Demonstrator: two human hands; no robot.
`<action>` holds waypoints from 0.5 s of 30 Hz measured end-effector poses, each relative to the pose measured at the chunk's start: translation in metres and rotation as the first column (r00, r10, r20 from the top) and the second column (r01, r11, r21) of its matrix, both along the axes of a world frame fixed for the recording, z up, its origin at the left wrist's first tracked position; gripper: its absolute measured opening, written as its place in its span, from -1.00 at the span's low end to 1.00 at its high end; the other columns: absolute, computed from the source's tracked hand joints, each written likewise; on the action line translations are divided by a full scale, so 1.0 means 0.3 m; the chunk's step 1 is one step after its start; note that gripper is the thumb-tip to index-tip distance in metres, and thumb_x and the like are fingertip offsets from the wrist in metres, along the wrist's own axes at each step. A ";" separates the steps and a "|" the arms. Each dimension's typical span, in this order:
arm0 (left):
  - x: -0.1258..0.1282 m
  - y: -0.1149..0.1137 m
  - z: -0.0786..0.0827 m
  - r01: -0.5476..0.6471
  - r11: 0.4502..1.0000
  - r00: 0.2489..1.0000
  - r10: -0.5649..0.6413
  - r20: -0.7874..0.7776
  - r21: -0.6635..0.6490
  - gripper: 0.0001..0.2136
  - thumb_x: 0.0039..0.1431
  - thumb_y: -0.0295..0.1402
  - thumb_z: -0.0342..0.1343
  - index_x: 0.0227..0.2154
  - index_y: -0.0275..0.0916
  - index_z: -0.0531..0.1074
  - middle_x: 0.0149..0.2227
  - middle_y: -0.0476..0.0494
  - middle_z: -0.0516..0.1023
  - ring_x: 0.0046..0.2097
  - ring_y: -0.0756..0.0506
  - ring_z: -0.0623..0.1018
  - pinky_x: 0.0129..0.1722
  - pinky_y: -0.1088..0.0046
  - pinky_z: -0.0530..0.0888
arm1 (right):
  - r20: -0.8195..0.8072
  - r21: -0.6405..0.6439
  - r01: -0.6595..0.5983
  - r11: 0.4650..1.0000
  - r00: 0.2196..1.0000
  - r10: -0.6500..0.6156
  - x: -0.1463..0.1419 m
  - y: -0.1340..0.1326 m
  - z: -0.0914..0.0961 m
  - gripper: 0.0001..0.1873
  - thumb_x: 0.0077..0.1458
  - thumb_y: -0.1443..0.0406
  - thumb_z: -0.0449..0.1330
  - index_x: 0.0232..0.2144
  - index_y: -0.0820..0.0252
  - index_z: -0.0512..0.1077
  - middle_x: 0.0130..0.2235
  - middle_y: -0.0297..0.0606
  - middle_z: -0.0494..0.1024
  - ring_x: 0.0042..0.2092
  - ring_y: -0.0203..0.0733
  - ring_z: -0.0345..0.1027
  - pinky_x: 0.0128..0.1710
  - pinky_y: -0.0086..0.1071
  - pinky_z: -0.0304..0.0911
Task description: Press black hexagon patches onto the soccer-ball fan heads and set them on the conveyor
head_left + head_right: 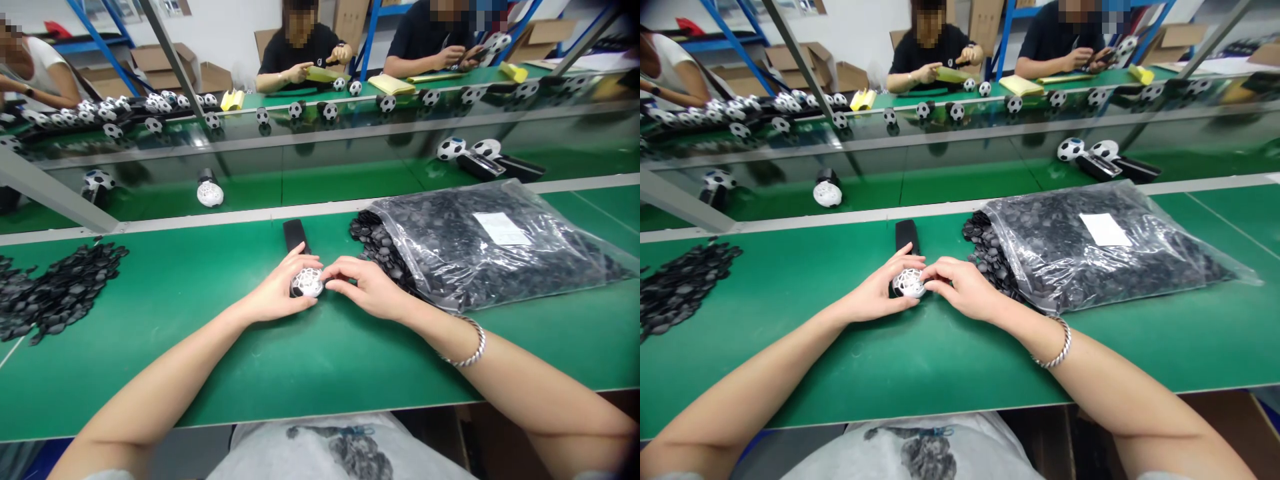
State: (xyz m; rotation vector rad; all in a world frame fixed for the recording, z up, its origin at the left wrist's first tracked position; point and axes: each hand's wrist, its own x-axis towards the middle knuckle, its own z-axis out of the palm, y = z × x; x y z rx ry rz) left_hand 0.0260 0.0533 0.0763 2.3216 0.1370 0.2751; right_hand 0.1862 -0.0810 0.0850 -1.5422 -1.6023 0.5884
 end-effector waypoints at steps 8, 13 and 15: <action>0.002 -0.005 -0.002 -0.020 1.000 1.000 0.020 0.023 -0.015 -0.55 -0.04 -0.32 0.20 -0.05 -0.21 0.25 0.07 -0.24 0.30 0.27 -0.26 -0.06 0.17 0.01 0.07 | -0.246 -0.088 0.008 0.996 0.969 -0.030 -0.023 0.015 -0.029 -0.93 -0.02 0.33 0.19 -0.45 0.23 0.45 -0.40 -0.31 0.44 -0.36 -0.31 0.29 -0.35 -0.43 0.20; 0.009 -0.017 0.001 -0.057 0.998 0.998 0.057 0.024 -0.019 -0.60 -0.01 -0.31 0.17 -0.09 -0.22 0.27 0.04 -0.24 0.33 0.26 -0.26 -0.03 0.16 0.00 0.09 | -0.318 -0.105 0.063 0.992 0.944 -0.093 -0.034 0.035 -0.047 -0.91 -0.10 0.32 0.24 -0.50 0.24 0.41 -0.46 -0.37 0.37 -0.45 -0.37 0.20 -0.41 -0.45 0.15; 0.011 -0.022 0.002 -0.069 0.997 0.997 0.070 0.028 -0.019 -0.64 -0.01 -0.33 0.16 -0.12 -0.22 0.28 0.03 -0.23 0.34 0.26 -0.28 -0.02 0.16 -0.01 0.09 | -0.337 -0.100 0.064 0.993 0.937 -0.095 -0.033 0.041 -0.050 -0.88 -0.13 0.31 0.26 -0.53 0.24 0.38 -0.48 -0.39 0.33 -0.48 -0.39 0.16 -0.44 -0.46 0.13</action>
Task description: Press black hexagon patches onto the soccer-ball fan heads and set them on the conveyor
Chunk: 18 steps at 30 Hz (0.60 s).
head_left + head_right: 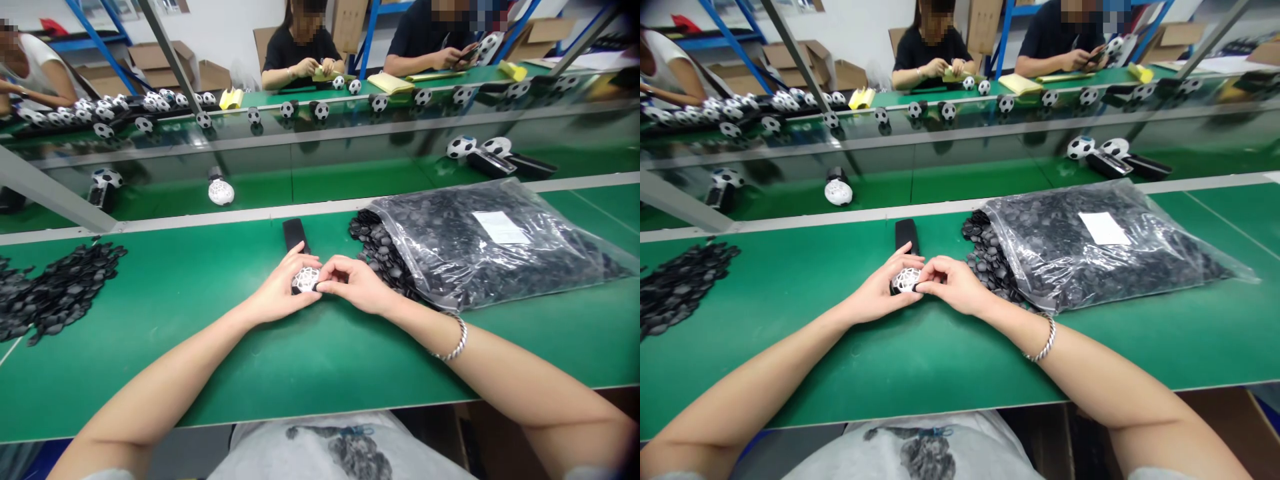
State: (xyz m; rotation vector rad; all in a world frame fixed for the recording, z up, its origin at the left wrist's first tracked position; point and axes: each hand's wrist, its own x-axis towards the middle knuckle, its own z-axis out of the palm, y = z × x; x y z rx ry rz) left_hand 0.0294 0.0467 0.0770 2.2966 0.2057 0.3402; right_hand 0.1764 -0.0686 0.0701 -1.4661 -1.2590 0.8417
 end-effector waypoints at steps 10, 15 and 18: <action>0.015 -0.009 0.006 -0.019 0.999 1.000 0.020 0.012 -0.040 -0.72 -0.05 -0.44 0.13 -0.21 -0.19 0.32 -0.05 -0.13 0.40 0.24 -0.24 0.04 0.16 -0.01 0.09 | -0.075 -0.054 -0.039 0.998 0.997 0.035 -0.006 0.014 -0.011 -0.83 -0.13 0.30 0.25 -0.55 0.25 0.31 -0.53 -0.42 0.32 -0.49 -0.40 0.13 -0.48 -0.49 0.09; 0.014 0.000 -0.003 0.044 0.999 0.999 -0.044 0.026 0.012 -0.69 -0.07 -0.47 0.13 -0.20 -0.18 0.31 -0.06 -0.12 0.39 0.23 -0.24 0.05 0.16 0.03 0.10 | 0.074 -0.129 -0.013 0.992 0.997 0.023 0.012 0.010 0.008 -0.77 -0.14 0.23 0.27 -0.57 0.24 0.30 -0.56 -0.43 0.33 -0.51 -0.39 0.15 -0.50 -0.50 0.08; 0.005 -0.010 -0.009 0.007 0.999 1.000 -0.008 0.010 0.050 -0.64 -0.08 -0.37 0.19 -0.17 -0.17 0.29 0.00 -0.17 0.29 0.22 -0.27 0.04 0.15 0.06 0.12 | 0.413 -0.295 -0.038 0.955 0.896 0.163 0.056 -0.016 0.054 -0.74 -0.23 0.20 0.33 -0.53 0.21 0.35 -0.51 -0.38 0.38 -0.47 -0.34 0.20 -0.52 -0.49 0.05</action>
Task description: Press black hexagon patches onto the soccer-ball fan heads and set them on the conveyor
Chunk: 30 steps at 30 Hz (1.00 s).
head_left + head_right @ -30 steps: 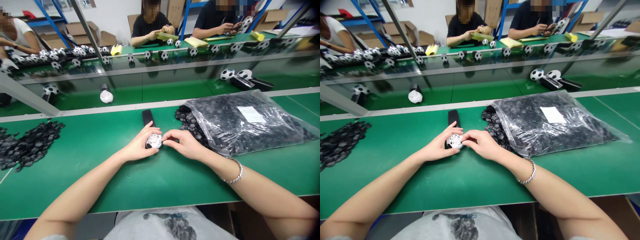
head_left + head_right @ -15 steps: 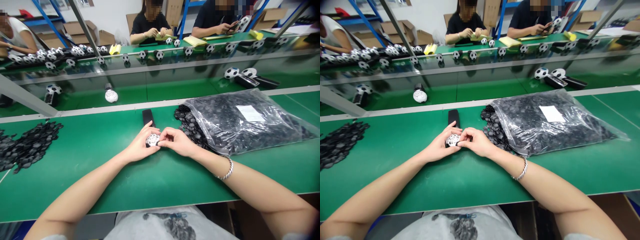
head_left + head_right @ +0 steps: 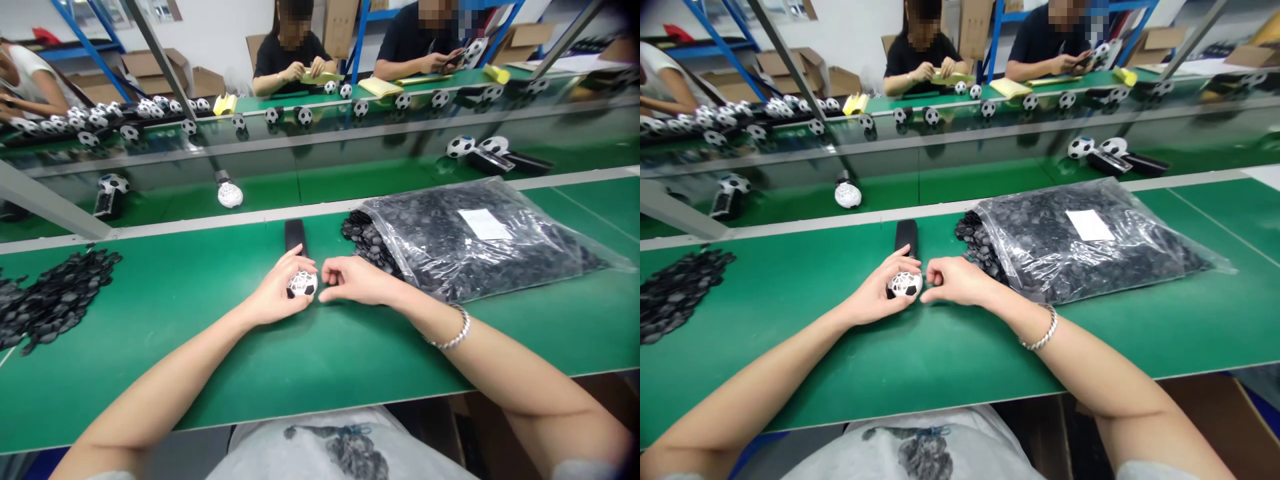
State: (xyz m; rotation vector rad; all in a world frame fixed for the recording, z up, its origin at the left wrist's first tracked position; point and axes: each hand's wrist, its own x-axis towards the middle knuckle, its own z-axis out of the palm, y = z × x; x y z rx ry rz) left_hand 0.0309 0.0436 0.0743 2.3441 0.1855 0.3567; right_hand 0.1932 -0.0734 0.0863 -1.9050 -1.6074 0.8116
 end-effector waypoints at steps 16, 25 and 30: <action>-0.024 0.049 0.016 -0.159 0.983 0.984 0.151 -0.095 -0.087 -0.56 -0.12 -0.42 0.19 -0.10 -0.15 0.26 -0.03 -0.15 0.22 0.05 -0.19 0.29 0.09 0.15 0.22 | 0.198 0.128 -0.067 0.989 0.979 0.041 0.053 -0.025 0.010 -0.81 0.01 0.44 0.13 -0.30 0.19 0.46 -0.32 -0.26 0.53 -0.32 -0.24 0.39 -0.29 -0.41 0.23; -0.022 0.077 0.003 -0.004 0.996 0.999 0.000 -0.047 -0.087 -0.56 -0.15 -0.43 0.19 -0.12 -0.16 0.27 -0.08 -0.13 0.26 0.02 -0.18 0.30 0.07 0.20 0.24 | 0.013 0.394 -0.139 0.909 0.989 0.145 0.006 0.014 -0.027 -0.91 0.03 0.39 0.16 -0.39 0.21 0.47 -0.33 -0.26 0.50 -0.28 -0.29 0.36 -0.23 -0.44 0.24; -0.012 0.055 0.021 0.008 0.998 0.996 -0.014 -0.090 -0.060 -0.53 -0.15 -0.43 0.16 -0.09 -0.17 0.24 -0.07 -0.14 0.27 0.01 -0.18 0.32 0.03 0.23 0.28 | 0.109 0.450 -0.215 0.867 0.977 0.185 -0.007 0.029 -0.051 -0.88 0.07 0.38 0.13 -0.35 0.18 0.46 -0.32 -0.26 0.51 -0.26 -0.27 0.36 -0.25 -0.41 0.25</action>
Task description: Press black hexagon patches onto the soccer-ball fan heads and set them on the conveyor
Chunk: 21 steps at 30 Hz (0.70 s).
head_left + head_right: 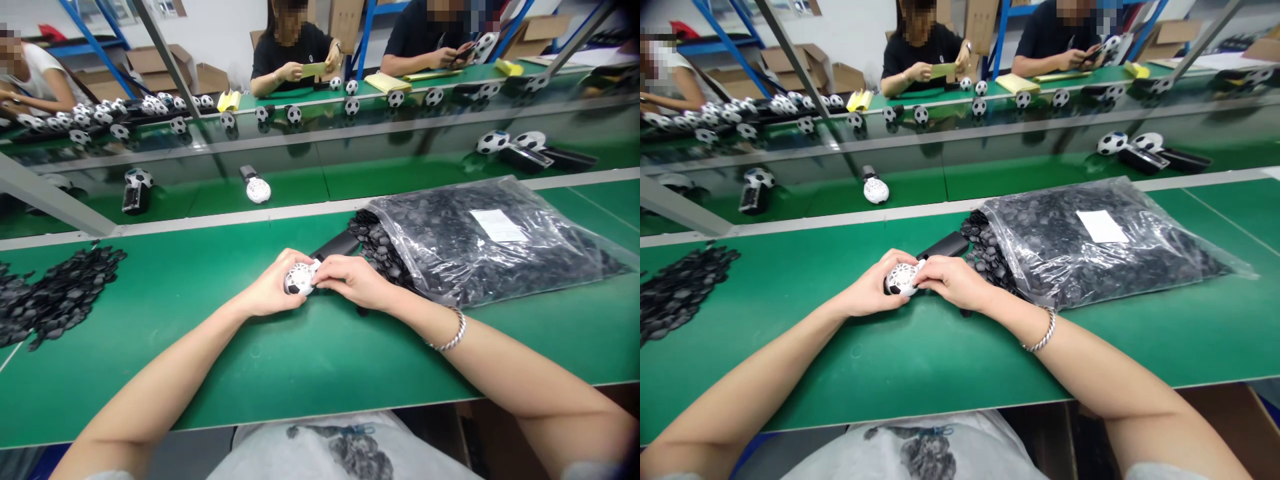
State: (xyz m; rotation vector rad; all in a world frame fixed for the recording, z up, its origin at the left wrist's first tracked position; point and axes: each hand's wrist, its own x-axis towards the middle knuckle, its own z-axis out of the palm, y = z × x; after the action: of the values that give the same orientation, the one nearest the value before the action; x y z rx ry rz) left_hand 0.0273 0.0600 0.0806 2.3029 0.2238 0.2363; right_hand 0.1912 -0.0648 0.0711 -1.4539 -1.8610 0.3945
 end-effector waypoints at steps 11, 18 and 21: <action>0.029 -0.048 -0.014 -0.130 0.991 0.984 0.130 0.122 -0.004 -0.70 -0.13 -0.44 0.16 -0.26 -0.20 0.31 -0.20 -0.09 0.34 -0.11 -0.11 0.39 -0.08 0.31 0.34 | -0.034 0.023 0.028 0.999 0.999 -0.027 -0.005 0.012 -0.006 -0.97 0.01 0.36 0.19 -0.46 0.20 0.44 -0.41 -0.30 0.48 -0.33 -0.28 0.33 -0.30 -0.43 0.20; 0.026 -0.058 -0.015 -0.201 0.979 0.972 0.204 0.119 -0.037 -0.73 -0.18 -0.46 0.17 -0.33 -0.21 0.35 -0.25 -0.07 0.36 -0.16 -0.12 0.40 -0.13 0.31 0.36 | -0.064 -0.045 0.100 0.994 0.993 -0.103 -0.014 0.017 0.000 -0.94 -0.04 0.36 0.24 -0.49 0.21 0.40 -0.44 -0.35 0.42 -0.37 -0.32 0.29 -0.35 -0.46 0.17; 0.069 -0.035 -0.030 -0.225 0.972 0.963 0.233 0.136 -0.075 -0.73 -0.20 -0.46 0.20 -0.33 -0.23 0.37 -0.27 -0.07 0.38 -0.19 -0.11 0.43 -0.15 0.32 0.38 | -0.070 0.015 0.168 0.986 0.983 -0.167 -0.012 0.002 0.009 -0.97 0.04 0.35 0.17 -0.39 0.20 0.38 -0.36 -0.29 0.41 -0.32 -0.29 0.29 -0.29 -0.42 0.21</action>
State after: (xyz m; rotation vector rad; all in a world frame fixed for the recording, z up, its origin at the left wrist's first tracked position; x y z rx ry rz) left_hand 0.0480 0.0494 0.0716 2.1891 0.4189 0.5048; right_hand 0.1875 -0.0643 0.0739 -1.5504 -1.6696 0.3373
